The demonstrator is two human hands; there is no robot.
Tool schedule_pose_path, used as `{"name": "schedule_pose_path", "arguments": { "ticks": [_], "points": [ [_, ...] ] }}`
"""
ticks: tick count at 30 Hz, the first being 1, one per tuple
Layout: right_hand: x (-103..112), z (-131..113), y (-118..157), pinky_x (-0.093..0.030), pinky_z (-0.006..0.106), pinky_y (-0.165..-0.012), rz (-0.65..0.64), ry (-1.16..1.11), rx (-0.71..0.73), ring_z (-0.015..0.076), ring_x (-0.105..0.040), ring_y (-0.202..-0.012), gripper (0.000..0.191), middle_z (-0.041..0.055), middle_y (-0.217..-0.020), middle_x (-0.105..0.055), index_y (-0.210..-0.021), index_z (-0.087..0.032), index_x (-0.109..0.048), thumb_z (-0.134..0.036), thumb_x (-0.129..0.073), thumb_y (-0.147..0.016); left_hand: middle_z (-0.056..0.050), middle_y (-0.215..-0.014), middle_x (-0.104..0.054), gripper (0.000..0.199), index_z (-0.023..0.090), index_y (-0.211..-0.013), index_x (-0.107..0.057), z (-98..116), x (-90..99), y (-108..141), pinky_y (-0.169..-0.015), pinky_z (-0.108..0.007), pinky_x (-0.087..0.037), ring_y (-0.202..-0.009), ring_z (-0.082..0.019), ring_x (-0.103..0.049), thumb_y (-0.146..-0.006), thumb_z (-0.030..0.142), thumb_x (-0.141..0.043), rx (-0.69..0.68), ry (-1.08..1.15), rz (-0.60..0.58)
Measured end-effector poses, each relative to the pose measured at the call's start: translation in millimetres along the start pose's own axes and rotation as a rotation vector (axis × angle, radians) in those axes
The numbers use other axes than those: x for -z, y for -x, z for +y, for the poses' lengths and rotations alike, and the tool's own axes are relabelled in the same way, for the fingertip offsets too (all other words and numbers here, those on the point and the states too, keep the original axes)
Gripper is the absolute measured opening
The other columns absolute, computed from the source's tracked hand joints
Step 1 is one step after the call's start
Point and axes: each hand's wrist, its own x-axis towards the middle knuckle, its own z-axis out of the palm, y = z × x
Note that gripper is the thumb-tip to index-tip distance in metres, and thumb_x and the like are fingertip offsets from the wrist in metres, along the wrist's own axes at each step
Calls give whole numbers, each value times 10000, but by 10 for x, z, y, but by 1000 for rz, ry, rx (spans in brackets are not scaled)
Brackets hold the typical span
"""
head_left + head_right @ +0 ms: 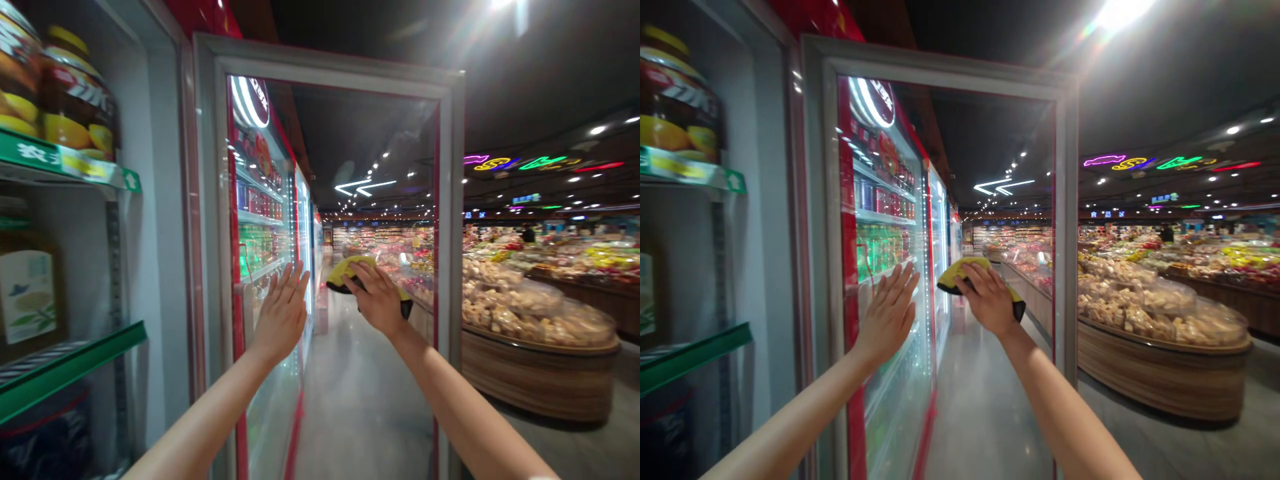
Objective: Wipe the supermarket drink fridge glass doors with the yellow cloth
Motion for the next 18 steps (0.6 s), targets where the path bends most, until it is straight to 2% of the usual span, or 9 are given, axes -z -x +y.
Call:
{"name": "schedule_pose_path", "arguments": {
  "ticks": [3,4,6,8,9,11,13,16,18],
  "points": [
    [33,-19,298,-371,551,-1184,4,79,-272,298,-428,-1459,511,148,-1513,-532,-1408,-228,-592,-68,-495,-932,-80,-1677,-274,752,262,-1636,-82,18,-37,84,-1273,-518,-248,-1569,-250,-165,-971,125,-406,-6,12,-6],
    [33,-71,398,-368,560,-1183,-3,82,-281,302,-413,-1468,519,153,-1520,-523,-1414,-228,-586,-66,-490,-931,-80,-1675,-278,754,265,-1636,-80,22,-47,117,-1273,-518,-248,-1569,-250,-167,-972,125,-409,-4,12,-7],
    [18,-165,493,-362,537,-1193,-58,50,-173,276,-412,-1468,542,117,-1528,-523,-1422,-275,-578,-60,-497,-931,-87,-1675,-276,751,257,-1636,-83,57,-70,142,-1272,-524,-245,-1569,-253,-164,-973,125,-409,-12,13,-13],
    [0,-154,426,-350,498,-1211,-136,16,-68,238,-420,-1464,585,65,-1542,-517,-1430,-335,-563,-47,-520,-922,-94,-1678,-260,746,239,-1636,-84,138,-104,98,-1269,-529,-246,-1570,-259,-154,-972,121,-403,-42,24,-31],
    [-3,-96,356,-344,492,-1216,-157,17,-73,235,-415,-1467,606,60,-1552,-506,-1436,-341,-555,-36,-527,-914,-95,-1680,-254,745,231,-1636,-81,194,-124,57,-1268,-531,-247,-1571,-262,-151,-971,122,-398,-65,34,-41],
    [10,82,245,-342,508,-1214,-153,59,-197,259,-388,-1484,627,93,-1572,-472,-1456,-307,-541,-18,-526,-899,-93,-1680,-250,746,223,-1637,-66,313,-162,-28,-1267,-527,-250,-1569,-263,-158,-973,124,-389,-107,54,-51],
    [38,229,278,-351,543,-1200,-107,119,-364,299,-354,-1501,623,149,-1585,-435,-1480,-250,-519,-19,-509,-901,-92,-1677,-257,754,219,-1638,-46,411,-189,-80,-1269,-514,-251,-1567,-259,-175,-972,126,-387,-144,68,-40],
    [51,207,598,-370,577,-1179,-35,178,-500,325,-334,-1508,612,194,-1600,-393,-1512,-205,-475,-47,-481,-921,-89,-1667,-286,763,215,-1639,-42,481,-214,-79,-1273,-492,-244,-1563,-253,-192,-968,135,-397,-177,82,-11],
    [21,105,807,-395,574,-1163,-44,186,-487,324,-342,-1505,625,188,-1592,-408,-1515,-222,-470,-41,-477,-916,-85,-1662,-298,757,222,-1640,-59,503,-236,-71,-1276,-486,-235,-1558,-253,-206,-970,151,-404,-190,90,-4]
  ]
}}
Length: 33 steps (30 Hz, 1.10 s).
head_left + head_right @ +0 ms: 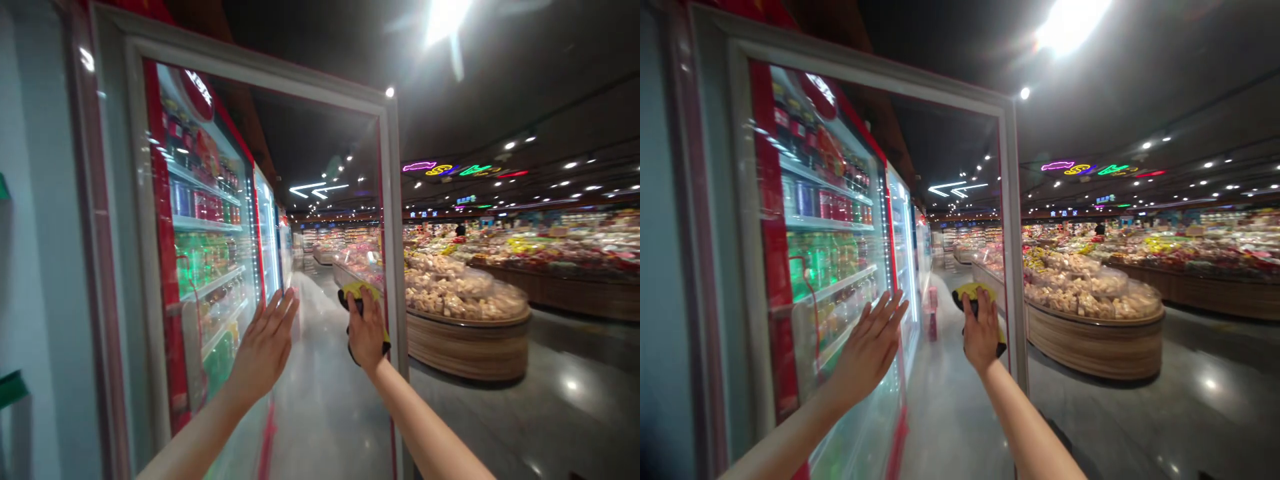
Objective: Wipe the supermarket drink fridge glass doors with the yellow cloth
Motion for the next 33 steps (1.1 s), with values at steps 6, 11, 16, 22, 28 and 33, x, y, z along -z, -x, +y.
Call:
{"name": "schedule_pose_path", "arguments": {
  "ticks": [6,11,16,22,28,33],
  "points": [
    [-65,169,-388,-399,551,-1170,-44,-2,100,305,-366,-1495,650,144,-1576,-448,-1484,-275,-510,-13,-497,-889,-77,-1663,-294,734,230,-1637,-115,167,-185,-221,-1283,-470,-222,-1552,-240,-228,-965,142,-398,-26,8,-16],
    [-95,528,-582,-477,522,-1090,10,52,27,319,-448,-1432,630,169,-1545,-486,-1485,-259,-509,-21,-505,-902,-77,-1664,-293,721,234,-1634,-130,389,-471,-432,-1285,-496,-208,-1556,-245,-216,-969,148,-395,23,26,-27],
    [120,779,-242,-536,437,-971,-116,37,108,301,-586,-1260,579,147,-1474,-572,-1411,-273,-602,-34,-547,-886,-94,-1657,-310,740,220,-1635,-112,631,-753,-560,-1274,-508,-226,-1549,-257,-241,-959,121,-396,45,10,-32],
    [333,1189,-163,-444,411,-1077,-20,30,190,250,-564,-1295,473,41,-1416,-638,-1392,-351,-612,-141,-542,-975,-81,-1655,-306,737,222,-1631,-156,903,-941,-735,-1273,-517,-230,-1544,-264,-254,-946,113,-406,75,45,-18],
    [158,1449,-736,-435,414,-1135,32,42,270,255,-548,-1320,478,47,-1417,-625,-1399,-317,-609,-123,-539,-968,-83,-1652,-312,769,221,-1634,-132,1075,-1056,-884,-1286,-481,-213,-1554,-239,-218,-934,102,-426,69,46,2],
    [153,1513,-1384,-309,472,-1263,-85,-44,202,305,-267,-1535,525,70,-1568,-443,-1436,-266,-585,-84,-543,-945,-86,-1668,-276,768,238,-1635,-123,1174,-1106,-986,-1285,-544,-182,-1563,-257,-181,-943,99,-427,109,65,-14]
  ]
}}
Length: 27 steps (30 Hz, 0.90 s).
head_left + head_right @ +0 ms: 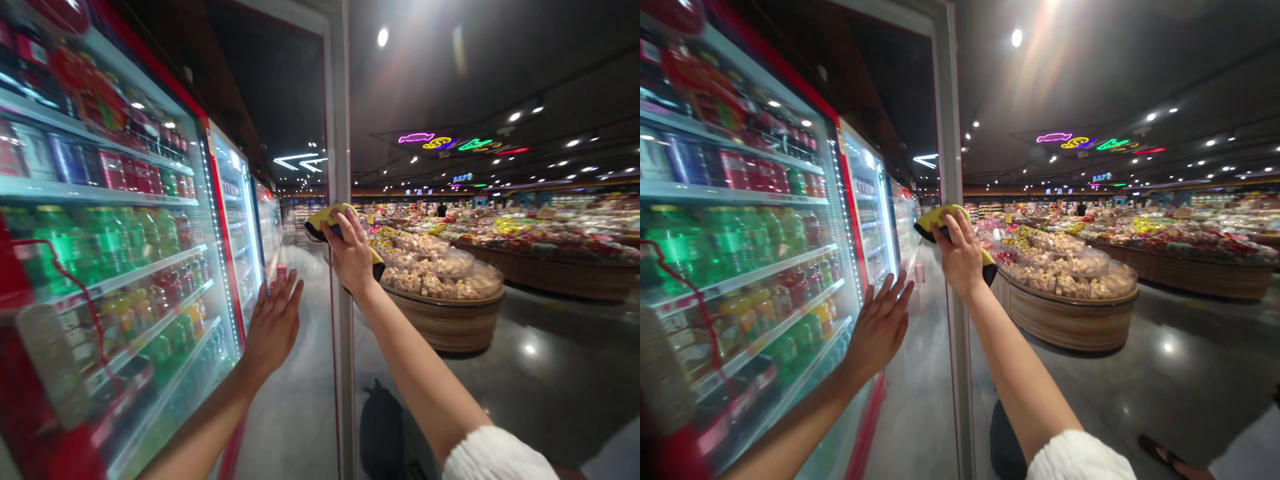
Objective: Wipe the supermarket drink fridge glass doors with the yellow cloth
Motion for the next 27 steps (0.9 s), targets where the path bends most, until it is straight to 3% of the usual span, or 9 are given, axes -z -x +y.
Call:
{"name": "schedule_pose_path", "arguments": {
  "ticks": [2,7,9,11,16,18,20,25,27],
  "points": [
    [-11,-56,186,-292,469,-1276,-44,-28,-37,314,-199,-1560,541,85,-1592,-399,-1451,-254,-573,-79,-543,-940,-77,-1675,-260,763,258,-1633,-130,15,-12,8,-1284,-566,-166,-1564,-262,-177,-946,108,-426,20,24,-11],
    [-49,-407,1371,-415,439,-1211,20,-88,-79,292,-259,-1542,526,110,-1509,-475,-1373,-265,-642,-30,-527,-917,-67,-1681,-242,779,274,-1636,-95,26,-14,128,-1287,-557,-167,-1566,-259,-171,-947,112,-420,37,50,-40],
    [-58,-465,1610,-456,439,-1177,46,-152,-76,274,-294,-1528,585,105,-1492,-483,-1412,-286,-600,-5,-494,-910,-67,-1678,-253,783,277,-1636,-77,23,-9,178,-1283,-553,-185,-1564,-261,-185,-951,111,-417,33,36,-41],
    [-50,-427,1513,-462,466,-1165,58,-225,-73,271,-316,-1516,633,96,-1518,-460,-1465,-311,-540,-10,-474,-912,-70,-1674,-268,784,274,-1637,-67,17,-1,207,-1277,-556,-205,-1562,-265,-194,-955,113,-419,30,17,-36],
    [-12,-246,524,-420,484,-1187,115,-309,-149,267,-340,-1505,587,93,-1584,-408,-1456,-278,-551,-48,-446,-927,-86,-1676,-258,781,237,-1637,-78,20,27,193,-1280,-541,-193,-1566,-267,-175,-952,110,-432,30,-10,-28],
    [-33,-289,372,-402,483,-1197,120,-229,-188,267,-311,-1519,564,93,-1590,-409,-1441,-260,-566,-59,-460,-924,-92,-1677,-254,770,215,-1636,-101,26,37,200,-1286,-525,-176,-1569,-263,-159,-950,105,-433,38,-23,-31],
    [-63,-410,542,-361,516,-1214,94,-92,-172,285,-271,-1534,539,101,-1575,-440,-1432,-260,-575,-78,-484,-933,-100,-1676,-257,756,198,-1634,-118,22,51,247,-1289,-517,-165,-1572,-259,-149,-953,104,-434,49,-44,-27],
    [-126,-708,1460,-311,541,-1226,-7,89,-17,290,-323,-1513,500,112,-1492,-555,-1428,-257,-575,-101,-487,-961,-105,-1673,-258,758,195,-1634,-103,-48,148,495,-1294,-510,-131,-1572,-250,-154,-958,100,-431,41,-89,-22],
    [-151,-743,1462,-316,552,-1220,-39,86,-6,290,-354,-1499,507,128,-1510,-541,-1452,-239,-546,-106,-474,-968,-103,-1672,-262,759,200,-1635,-94,-74,198,568,-1296,-508,-118,-1571,-246,-159,-959,99,-424,37,-96,-23]
  ]
}}
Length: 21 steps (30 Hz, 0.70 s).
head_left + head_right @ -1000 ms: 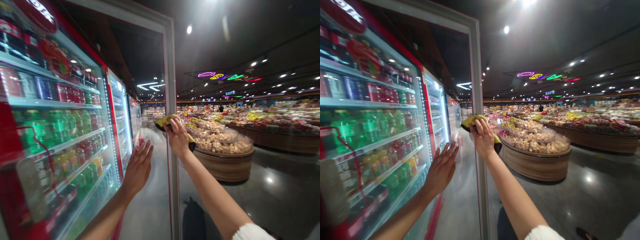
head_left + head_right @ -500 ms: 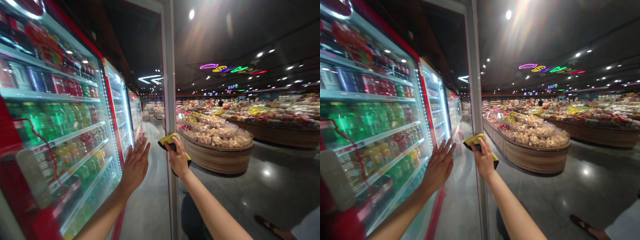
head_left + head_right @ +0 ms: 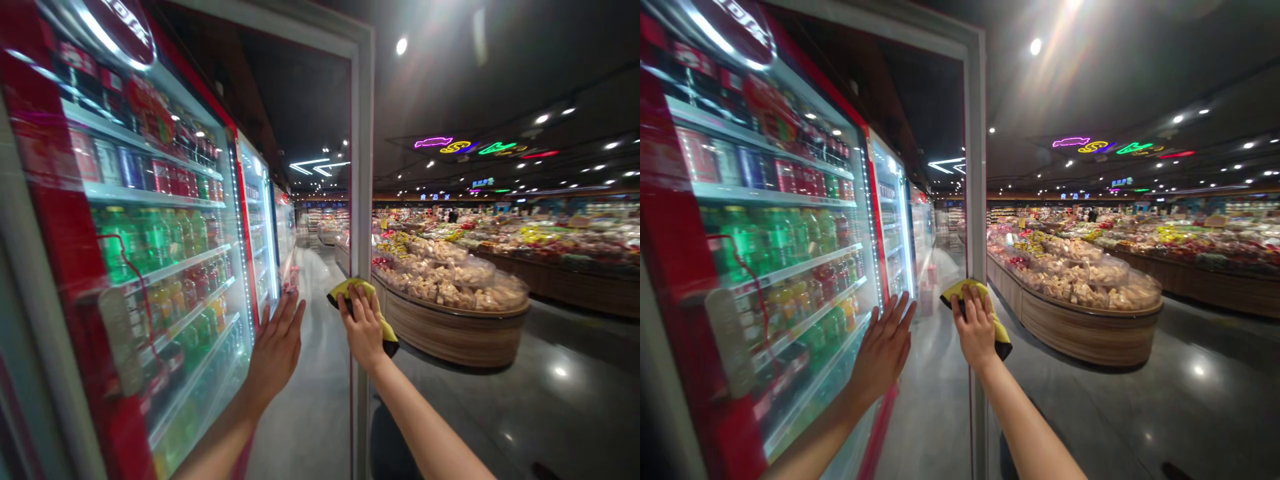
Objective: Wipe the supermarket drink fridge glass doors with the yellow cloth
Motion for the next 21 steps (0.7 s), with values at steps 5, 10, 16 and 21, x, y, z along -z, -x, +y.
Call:
{"name": "schedule_pose_path", "arguments": {
  "ticks": [5,10,16,21],
  "points": [
    [-32,-25,-998,-276,597,-1232,-47,-65,-104,317,-389,-1480,597,210,-1599,-405,-1539,-159,-437,-64,-443,-949,-116,-1675,-247,765,190,-1635,-63,-8,56,-36,-1289,-523,-133,-1574,-252,-135,-966,100,-423,21,-8,-6],
    [-41,-181,-893,-332,628,-1190,-46,-37,-186,363,-414,-1465,673,266,-1618,-330,-1597,-146,-320,-39,-426,-941,-110,-1679,-237,761,193,-1636,-39,-14,97,-28,-1286,-522,-151,-1575,-256,-128,-980,122,-420,53,-10,-12],
    [-41,-327,247,-414,561,-1163,-133,-30,-104,331,-459,-1442,813,224,-1661,-248,-1637,-224,-172,-3,-470,-914,-88,-1682,-230,756,211,-1637,-68,-154,193,298,-1293,-506,-141,-1571,-259,-151,-976,122,-422,55,-28,-19],
    [-85,-344,-370,-349,614,-1186,-105,-79,-222,348,-369,-1496,721,193,-1656,-292,-1608,-223,-301,-42,-452,-927,-85,-1684,-222,764,228,-1637,-57,-182,150,300,-1288,-529,-154,-1573,-262,-130,-973,116,-418,100,-24,-38]
  ]
}}
